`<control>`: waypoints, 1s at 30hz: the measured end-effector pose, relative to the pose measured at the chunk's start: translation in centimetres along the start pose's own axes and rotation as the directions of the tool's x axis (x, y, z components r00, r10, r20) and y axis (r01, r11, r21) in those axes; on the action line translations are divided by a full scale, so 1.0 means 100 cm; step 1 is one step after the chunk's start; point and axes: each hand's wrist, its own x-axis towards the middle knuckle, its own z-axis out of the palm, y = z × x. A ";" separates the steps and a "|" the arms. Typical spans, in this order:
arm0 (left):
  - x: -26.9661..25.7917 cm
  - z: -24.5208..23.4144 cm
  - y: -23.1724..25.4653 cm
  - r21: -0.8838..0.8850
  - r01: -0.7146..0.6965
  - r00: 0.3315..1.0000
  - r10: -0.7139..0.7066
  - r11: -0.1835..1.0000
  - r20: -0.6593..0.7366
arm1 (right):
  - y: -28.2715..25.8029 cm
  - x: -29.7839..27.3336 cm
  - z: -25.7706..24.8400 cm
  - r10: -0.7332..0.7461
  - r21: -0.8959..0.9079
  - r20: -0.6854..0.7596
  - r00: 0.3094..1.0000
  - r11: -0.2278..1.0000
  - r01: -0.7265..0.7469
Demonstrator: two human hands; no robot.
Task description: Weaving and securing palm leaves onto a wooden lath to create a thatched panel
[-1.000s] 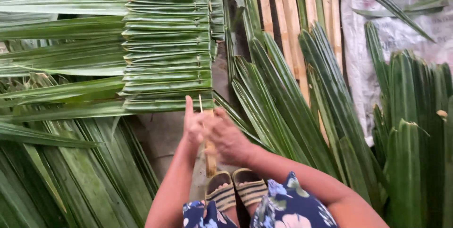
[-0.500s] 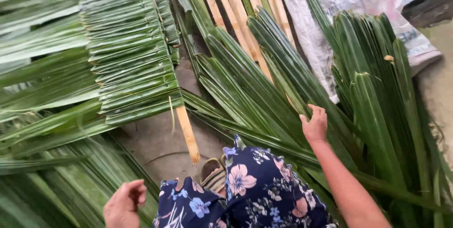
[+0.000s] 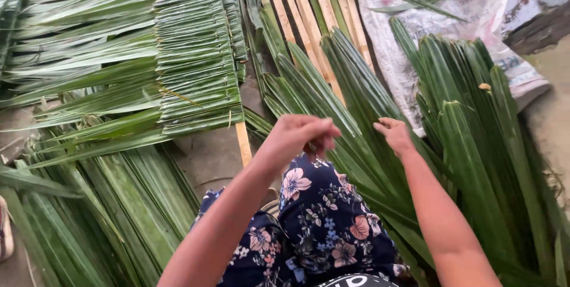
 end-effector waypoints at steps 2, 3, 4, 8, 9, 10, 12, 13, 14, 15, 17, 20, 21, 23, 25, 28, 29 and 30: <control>0.046 -0.018 -0.033 0.056 0.143 0.975 -0.131 0.988 -0.180 | -0.051 -0.012 -0.005 -0.008 0.398 0.115 0.993 0.917 -0.039; 0.061 -0.032 -0.052 0.058 0.138 0.975 -0.126 0.989 -0.182 | -0.064 -0.015 -0.005 -0.013 0.400 0.116 0.993 0.916 -0.035; 0.077 -0.048 -0.071 0.071 0.151 0.960 -0.129 0.986 -0.250 | -0.078 -0.018 -0.005 -0.061 0.415 0.141 0.988 0.910 -0.003; 0.112 -0.089 -0.107 0.021 0.171 0.883 -0.144 0.985 -0.447 | -0.143 -0.050 -0.005 -0.210 0.451 0.227 0.951 0.888 0.088; 0.112 -0.091 -0.110 0.024 0.182 0.884 -0.153 0.983 -0.442 | -0.150 -0.057 0.000 -0.199 0.453 0.224 0.954 0.888 0.079; 0.113 -0.094 -0.114 0.007 0.176 0.883 -0.155 0.984 -0.444 | -0.158 -0.063 0.003 -0.236 0.414 0.246 0.940 0.903 0.118; 0.121 -0.103 -0.131 -0.009 0.180 0.882 -0.165 0.984 -0.441 | -0.165 -0.076 0.012 -0.262 0.375 0.269 0.927 0.915 0.150; 0.128 -0.110 -0.145 -0.086 0.183 0.880 -0.202 0.979 -0.430 | -0.166 -0.081 0.018 -0.358 0.233 0.191 0.914 0.921 0.312; 0.135 -0.116 -0.159 -0.162 0.185 0.878 -0.237 0.969 -0.416 | -0.167 -0.086 0.024 -0.460 0.074 0.130 0.879 0.888 0.454; 0.134 -0.115 -0.158 -0.158 0.194 0.878 -0.243 0.968 -0.413 | -0.169 -0.098 0.026 -0.452 0.075 0.126 0.883 0.892 0.446; 0.129 -0.111 -0.160 -0.143 0.221 0.862 -0.262 0.965 -0.433 | -0.171 -0.124 0.030 -0.603 -0.420 -0.103 0.791 0.748 0.515; 0.126 -0.128 -0.168 0.020 0.381 0.834 -0.334 0.924 -0.439 | -0.171 -0.145 0.022 -0.627 -0.476 -0.162 0.762 0.726 0.496; 0.120 -0.128 -0.163 0.021 0.387 0.835 -0.340 0.922 -0.433 | -0.151 -0.137 0.025 -0.621 -0.479 -0.164 0.767 0.730 0.488; 0.105 -0.128 -0.153 0.287 0.465 0.862 -0.356 0.837 -0.361 | -0.109 -0.123 0.030 -0.640 -0.637 -0.203 0.741 0.661 0.397; 0.079 -0.105 -0.110 0.342 0.420 0.895 -0.322 0.841 -0.308 | -0.099 -0.121 0.025 -0.574 -0.650 -0.133 0.808 0.666 0.366; 0.047 -0.082 -0.062 0.440 0.282 0.953 -0.198 0.852 -0.229 | -0.104 -0.128 0.019 -0.451 -0.567 0.051 0.891 0.722 0.397; 0.036 -0.076 -0.050 0.483 0.200 0.972 -0.112 0.852 -0.205 | -0.108 -0.135 0.017 -0.404 -0.456 0.170 0.899 0.776 0.435; 0.027 -0.071 -0.042 0.476 0.213 0.971 -0.131 0.853 -0.201 | -0.103 -0.141 0.016 -0.385 -0.461 0.176 0.906 0.781 0.422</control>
